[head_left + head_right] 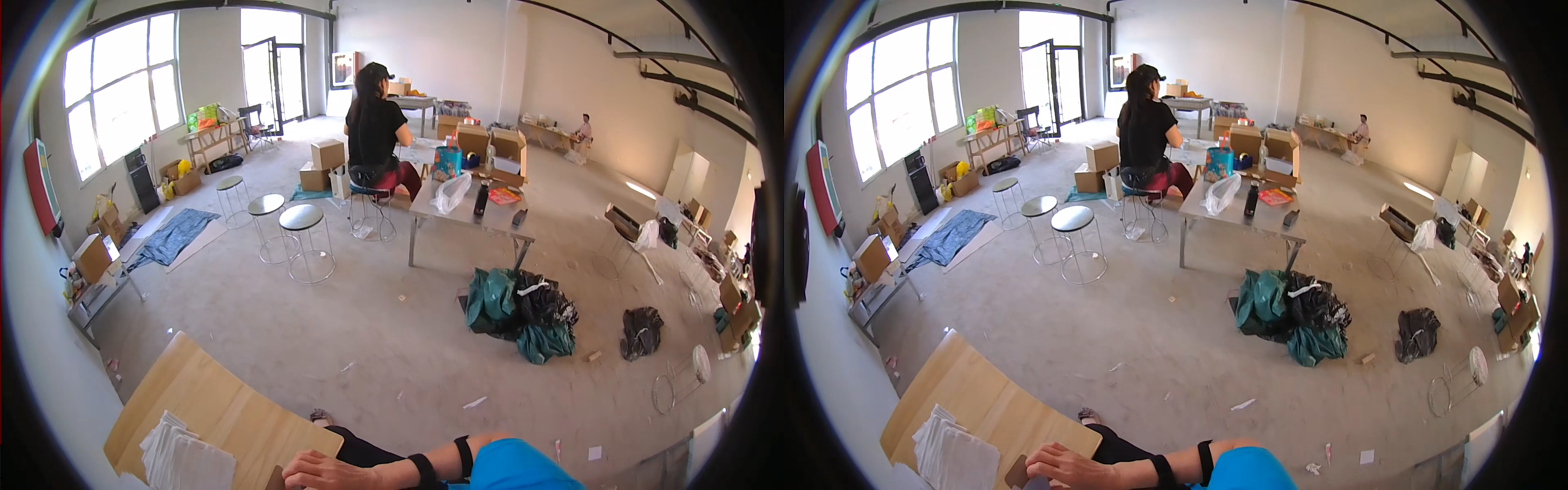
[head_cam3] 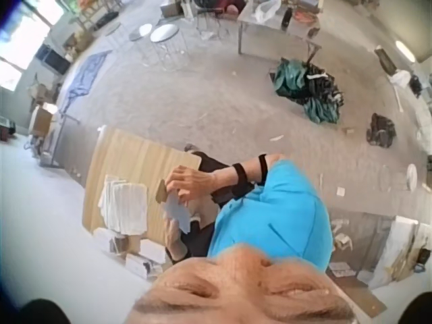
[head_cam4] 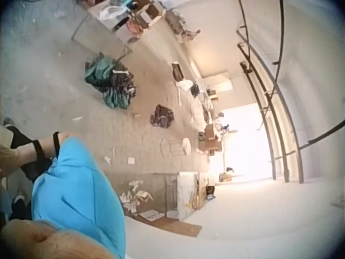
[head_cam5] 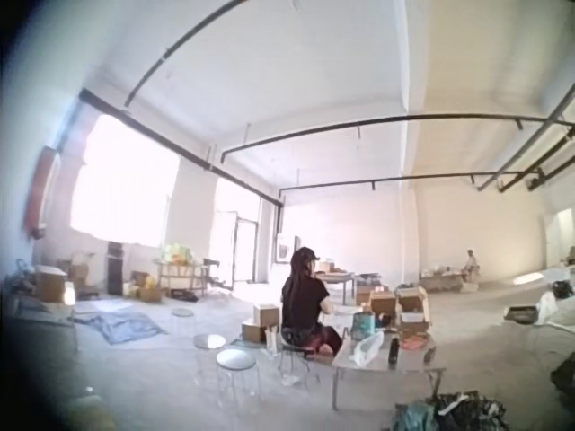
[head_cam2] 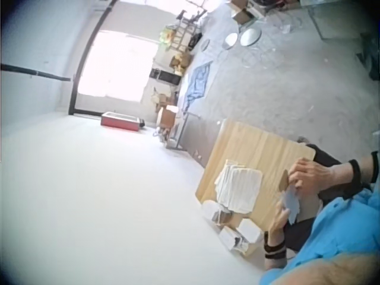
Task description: Folding and stacking small white cardboard boxes at a wooden table.
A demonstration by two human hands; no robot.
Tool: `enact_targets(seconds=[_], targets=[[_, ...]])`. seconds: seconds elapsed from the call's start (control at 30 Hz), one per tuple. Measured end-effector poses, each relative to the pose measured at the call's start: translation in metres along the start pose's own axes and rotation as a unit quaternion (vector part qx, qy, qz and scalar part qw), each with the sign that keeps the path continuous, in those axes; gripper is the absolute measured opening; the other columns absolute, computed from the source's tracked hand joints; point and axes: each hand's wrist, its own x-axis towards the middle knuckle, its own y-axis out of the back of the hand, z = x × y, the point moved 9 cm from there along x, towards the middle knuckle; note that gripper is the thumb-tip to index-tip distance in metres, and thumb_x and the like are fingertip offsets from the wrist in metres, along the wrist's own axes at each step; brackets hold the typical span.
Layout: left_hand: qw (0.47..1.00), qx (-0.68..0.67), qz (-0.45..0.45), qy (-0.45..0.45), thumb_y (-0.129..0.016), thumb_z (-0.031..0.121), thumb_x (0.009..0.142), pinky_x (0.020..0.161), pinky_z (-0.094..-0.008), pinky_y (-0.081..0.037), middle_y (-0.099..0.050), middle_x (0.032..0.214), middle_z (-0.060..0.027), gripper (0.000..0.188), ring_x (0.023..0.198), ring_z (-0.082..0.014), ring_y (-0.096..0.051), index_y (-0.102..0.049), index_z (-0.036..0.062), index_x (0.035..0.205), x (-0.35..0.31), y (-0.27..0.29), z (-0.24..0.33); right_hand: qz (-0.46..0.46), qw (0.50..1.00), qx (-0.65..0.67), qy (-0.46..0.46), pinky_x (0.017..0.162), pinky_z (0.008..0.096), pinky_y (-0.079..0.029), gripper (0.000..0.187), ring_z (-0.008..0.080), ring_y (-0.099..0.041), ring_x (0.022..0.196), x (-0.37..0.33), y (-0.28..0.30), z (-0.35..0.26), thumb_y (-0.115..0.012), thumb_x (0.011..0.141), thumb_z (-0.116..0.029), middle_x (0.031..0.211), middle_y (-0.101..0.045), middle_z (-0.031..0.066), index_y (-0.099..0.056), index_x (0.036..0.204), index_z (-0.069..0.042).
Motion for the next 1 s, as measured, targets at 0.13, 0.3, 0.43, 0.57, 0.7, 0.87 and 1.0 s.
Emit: enact_targets(seconds=[0.13, 0.3, 0.43, 0.57, 0.7, 0.87, 1.0], targets=[[1.000, -0.017, 0.020, 0.004, -0.065, 0.038, 0.083, 0.086, -0.0348, -0.047, -0.058, 0.110, -0.0103, 0.069, 0.101, -0.0184, -0.056, -0.043, -0.0026, 0.134, -0.011, -0.002, -0.037, -0.020, 1.000, 0.019, -0.010, 0.074, 0.0410, -0.042, 0.029, 0.0287, -0.054, 0.083, -0.009, -0.005, 0.007, -0.073, 0.077, -0.024, 0.088, -0.054, 0.0082, -0.054, 0.093, -0.009], [0.975, -0.091, 0.201, 0.016, -0.069, 0.038, 0.080, 0.083, -0.0341, -0.048, -0.055, 0.116, -0.0088, 0.076, 0.099, -0.0179, -0.056, -0.039, -0.0022, 0.136, -0.023, -0.010, -0.002, -0.035, 0.999, 0.034, 0.011, 0.071, 0.0412, -0.042, 0.027, 0.0274, -0.054, 0.077, -0.009, -0.007, 0.003, -0.074, 0.076, -0.025, 0.083, -0.051, 0.0074, -0.053, 0.082, -0.010], [0.984, -0.087, 0.151, 0.024, -0.072, 0.036, 0.078, 0.089, -0.0369, -0.047, -0.054, 0.119, -0.0100, 0.082, 0.105, -0.0204, -0.054, -0.034, -0.0013, 0.141, -0.022, -0.017, -0.006, -0.087, 0.994, 0.023, 0.053, 0.072, 0.0389, -0.043, 0.024, 0.0241, -0.056, 0.077, -0.007, -0.011, -0.011, -0.072, 0.077, -0.024, 0.079, -0.053, 0.0088, -0.053, 0.074, -0.009], [0.990, -0.053, 0.123, 0.039, -0.074, 0.026, 0.076, 0.095, -0.0392, -0.045, -0.056, 0.122, -0.0128, 0.079, 0.111, -0.0226, -0.054, -0.035, -0.0014, 0.140, -0.013, -0.027, 0.007, -0.169, 0.985, -0.004, 0.030, 0.073, 0.0381, -0.045, 0.024, 0.0241, -0.060, 0.079, -0.019, -0.029, -0.008, -0.074, 0.075, -0.027, 0.079, -0.059, 0.0126, -0.059, 0.078, -0.008], [0.989, -0.017, 0.142, 0.026, -0.073, 0.029, 0.077, 0.097, -0.0405, -0.044, -0.051, 0.129, -0.0133, 0.083, 0.118, -0.0253, -0.050, -0.032, -0.0014, 0.142, -0.002, -0.040, 0.028, -0.319, 0.945, 0.033, -0.060, 0.071, 0.0433, -0.048, 0.038, 0.0313, -0.064, 0.081, -0.050, -0.068, 0.016, -0.077, 0.071, -0.034, 0.082, -0.065, 0.0185, -0.063, 0.085, -0.001], [0.988, -0.083, 0.125, 0.033, -0.077, 0.036, 0.071, 0.099, -0.0395, -0.041, -0.046, 0.133, -0.0164, 0.092, 0.121, -0.0286, -0.048, -0.032, -0.0017, 0.142, 0.005, -0.054, 0.028, -0.516, 0.841, 0.081, -0.142, 0.077, 0.0468, -0.050, 0.047, 0.0387, -0.061, 0.091, -0.044, -0.094, 0.016, -0.078, 0.073, -0.031, 0.099, -0.065, 0.0195, -0.062, 0.103, 0.001], [0.975, -0.159, 0.155, -0.005, -0.086, 0.046, 0.057, 0.098, -0.0392, -0.041, -0.050, 0.127, -0.0175, 0.106, 0.117, -0.0275, -0.052, -0.036, -0.0042, 0.137, 0.004, -0.036, 0.008, -0.353, 0.917, 0.136, -0.130, 0.060, 0.0465, -0.048, 0.036, 0.0413, -0.060, 0.071, 0.003, -0.057, 0.016, -0.072, 0.076, -0.034, 0.072, -0.061, 0.0208, -0.057, 0.081, -0.002]])
